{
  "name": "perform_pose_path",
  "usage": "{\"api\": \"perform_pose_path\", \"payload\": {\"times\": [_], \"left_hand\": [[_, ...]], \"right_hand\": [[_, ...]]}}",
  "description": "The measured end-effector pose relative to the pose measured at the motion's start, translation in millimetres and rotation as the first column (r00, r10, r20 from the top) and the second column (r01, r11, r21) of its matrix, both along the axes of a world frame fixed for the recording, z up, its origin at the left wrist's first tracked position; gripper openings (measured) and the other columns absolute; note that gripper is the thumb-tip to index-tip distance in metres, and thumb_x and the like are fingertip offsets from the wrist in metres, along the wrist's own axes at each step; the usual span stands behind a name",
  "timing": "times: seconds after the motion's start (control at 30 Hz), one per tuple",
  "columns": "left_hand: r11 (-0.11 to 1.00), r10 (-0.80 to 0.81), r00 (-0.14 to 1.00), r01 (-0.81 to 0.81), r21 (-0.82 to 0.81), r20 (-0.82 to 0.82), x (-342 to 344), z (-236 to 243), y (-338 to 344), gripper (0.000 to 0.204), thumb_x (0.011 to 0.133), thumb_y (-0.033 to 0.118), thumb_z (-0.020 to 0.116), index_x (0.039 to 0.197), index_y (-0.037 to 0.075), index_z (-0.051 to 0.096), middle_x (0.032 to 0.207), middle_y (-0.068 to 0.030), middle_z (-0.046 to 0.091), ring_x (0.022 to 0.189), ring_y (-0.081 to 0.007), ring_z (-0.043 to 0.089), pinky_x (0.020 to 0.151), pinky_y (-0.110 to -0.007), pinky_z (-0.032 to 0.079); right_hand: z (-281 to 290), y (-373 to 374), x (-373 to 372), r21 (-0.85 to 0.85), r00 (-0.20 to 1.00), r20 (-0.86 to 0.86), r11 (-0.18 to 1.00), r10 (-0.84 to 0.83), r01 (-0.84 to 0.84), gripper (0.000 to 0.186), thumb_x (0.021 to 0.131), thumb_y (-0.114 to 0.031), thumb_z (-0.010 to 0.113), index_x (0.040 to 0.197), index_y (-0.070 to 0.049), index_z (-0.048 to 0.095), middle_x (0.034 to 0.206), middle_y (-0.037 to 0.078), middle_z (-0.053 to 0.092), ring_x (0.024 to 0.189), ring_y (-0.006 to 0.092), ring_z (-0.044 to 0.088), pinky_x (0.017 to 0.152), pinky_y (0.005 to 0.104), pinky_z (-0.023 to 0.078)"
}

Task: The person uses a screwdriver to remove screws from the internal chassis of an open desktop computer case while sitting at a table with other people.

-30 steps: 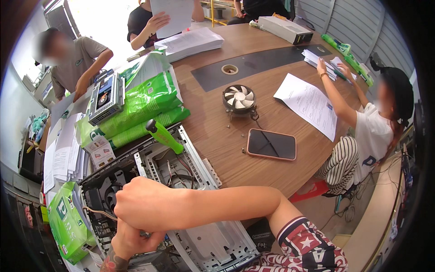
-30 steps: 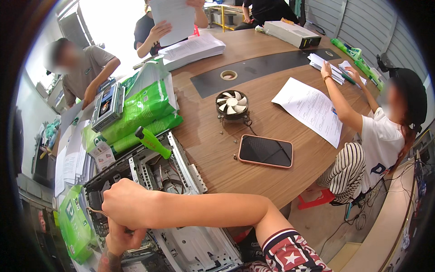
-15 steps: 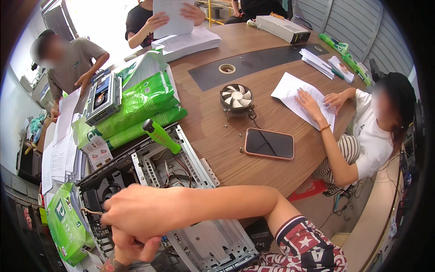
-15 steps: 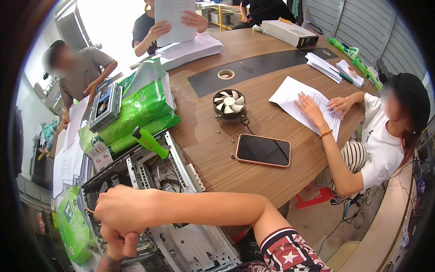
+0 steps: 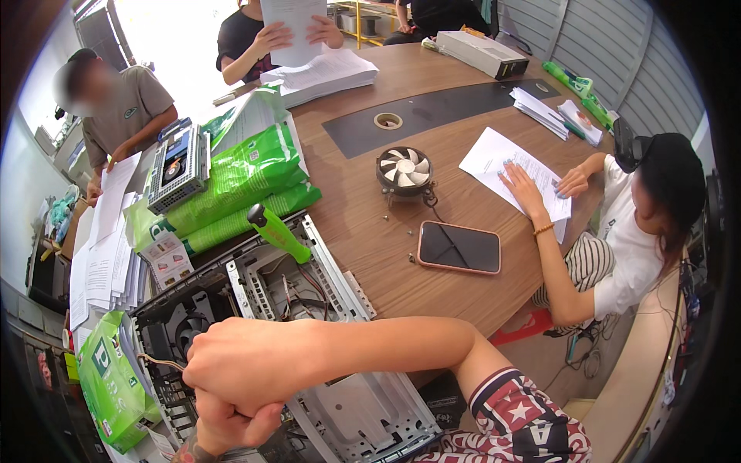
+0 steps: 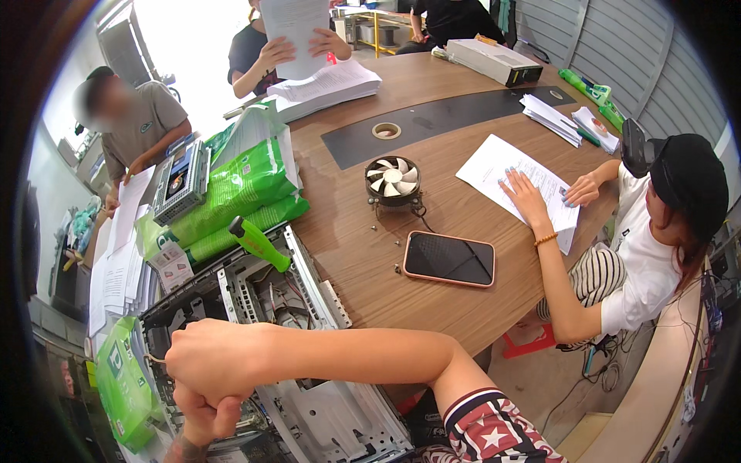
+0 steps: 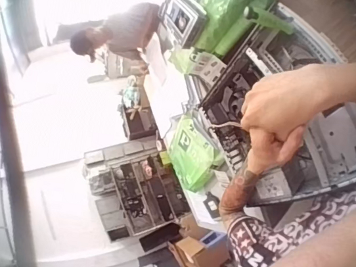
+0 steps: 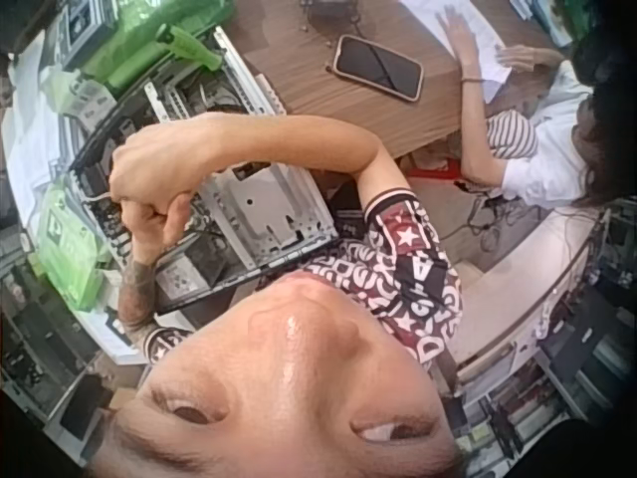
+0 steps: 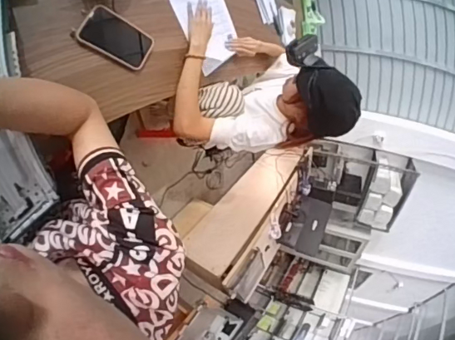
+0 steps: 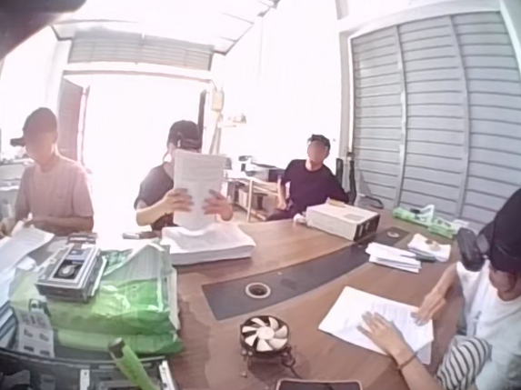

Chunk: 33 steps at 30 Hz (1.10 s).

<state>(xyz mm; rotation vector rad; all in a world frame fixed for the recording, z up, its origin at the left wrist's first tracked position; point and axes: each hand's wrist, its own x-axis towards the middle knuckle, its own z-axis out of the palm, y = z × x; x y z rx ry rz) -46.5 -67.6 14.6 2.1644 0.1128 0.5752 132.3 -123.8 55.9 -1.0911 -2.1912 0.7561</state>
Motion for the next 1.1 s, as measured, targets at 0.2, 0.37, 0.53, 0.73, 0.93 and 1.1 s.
{"api": "perform_pose_path", "payload": {"times": [0.2, 0.37, 0.53, 0.73, 0.93, 1.1], "left_hand": [[1.000, 0.014, 0.997, -0.013, 0.009, -0.075, -9, 13, -5, 0.035, 0.060, 0.005, 0.073, 0.094, 0.001, 0.071, 0.090, -0.0068, 0.074, 0.088, -0.0195, 0.071, 0.078, -0.031, 0.054], [0.993, 0.096, 0.995, -0.095, -0.076, 0.000, 2, 1, -10, 0.028, 0.072, 0.011, 0.062, 0.097, -0.002, 0.067, 0.085, -0.0052, 0.070, 0.083, -0.0139, 0.066, 0.076, -0.029, 0.052], [0.993, 0.119, 0.990, -0.119, 0.008, -0.074, -12, 9, -2, 0.036, 0.052, 0.005, 0.072, 0.088, 0.005, 0.072, 0.087, -0.0047, 0.073, 0.085, -0.0192, 0.070, 0.077, -0.031, 0.053], [0.995, 0.096, 0.980, -0.089, 0.047, -0.172, -6, 14, -13, 0.035, 0.059, 0.008, 0.059, 0.093, 0.002, 0.067, 0.085, -0.0044, 0.070, 0.084, -0.0140, 0.066, 0.077, -0.029, 0.052], [0.970, 0.189, 0.981, -0.192, -0.152, -0.035, -2, 8, -13, 0.035, 0.053, 0.008, 0.061, 0.087, 0.004, 0.066, 0.085, -0.0050, 0.070, 0.086, -0.0137, 0.066, 0.076, -0.028, 0.050], [0.993, 0.102, 0.992, -0.106, -0.049, -0.078, -5, 8, -10, 0.033, 0.052, 0.007, 0.064, 0.085, 0.005, 0.068, 0.085, -0.0044, 0.071, 0.086, -0.0144, 0.067, 0.075, -0.028, 0.051]], "right_hand": [[-7, 7, -12, 0.129, 0.993, -0.122, 0.992, 0.004, 0.012, 0.015, 0.049, -0.007, 0.069, 0.061, 0.001, 0.063, 0.067, 0.018, 0.066, 0.065, 0.0380, 0.067, 0.060, 0.0428, 0.055], [2, 2, 2, 0.087, 0.999, 0.022, 0.995, -0.044, 0.042, 0.021, 0.051, -0.007, 0.069, 0.068, 0.003, 0.065, 0.075, 0.018, 0.068, 0.072, 0.0375, 0.069, 0.064, 0.0434, 0.056], [-7, 8, -14, 0.076, 0.983, -0.183, 0.997, 0.015, -0.001, 0.028, 0.052, -0.007, 0.069, 0.078, 0.003, 0.068, 0.081, 0.019, 0.070, 0.081, 0.0382, 0.069, 0.071, 0.0431, 0.056], [-16, 12, -11, 0.100, 0.958, -0.280, 0.994, 0.058, -0.030, 0.022, 0.054, -0.006, 0.072, 0.074, 0.002, 0.069, 0.072, 0.016, 0.070, 0.072, 0.0347, 0.070, 0.065, 0.0404, 0.057], [3, 3, -6, -0.064, 0.982, -0.181, 0.996, 0.046, -0.059, 0.024, 0.056, -0.005, 0.068, 0.078, 0.004, 0.065, 0.080, 0.017, 0.070, 0.075, 0.0374, 0.068, 0.069, 0.0414, 0.055], [15, -7, -9, -0.089, 0.936, -0.315, 0.977, 0.155, -0.192, 0.019, 0.053, -0.003, 0.068, 0.070, 0.001, 0.064, 0.072, 0.013, 0.069, 0.068, 0.0330, 0.068, 0.063, 0.0391, 0.053]]}}
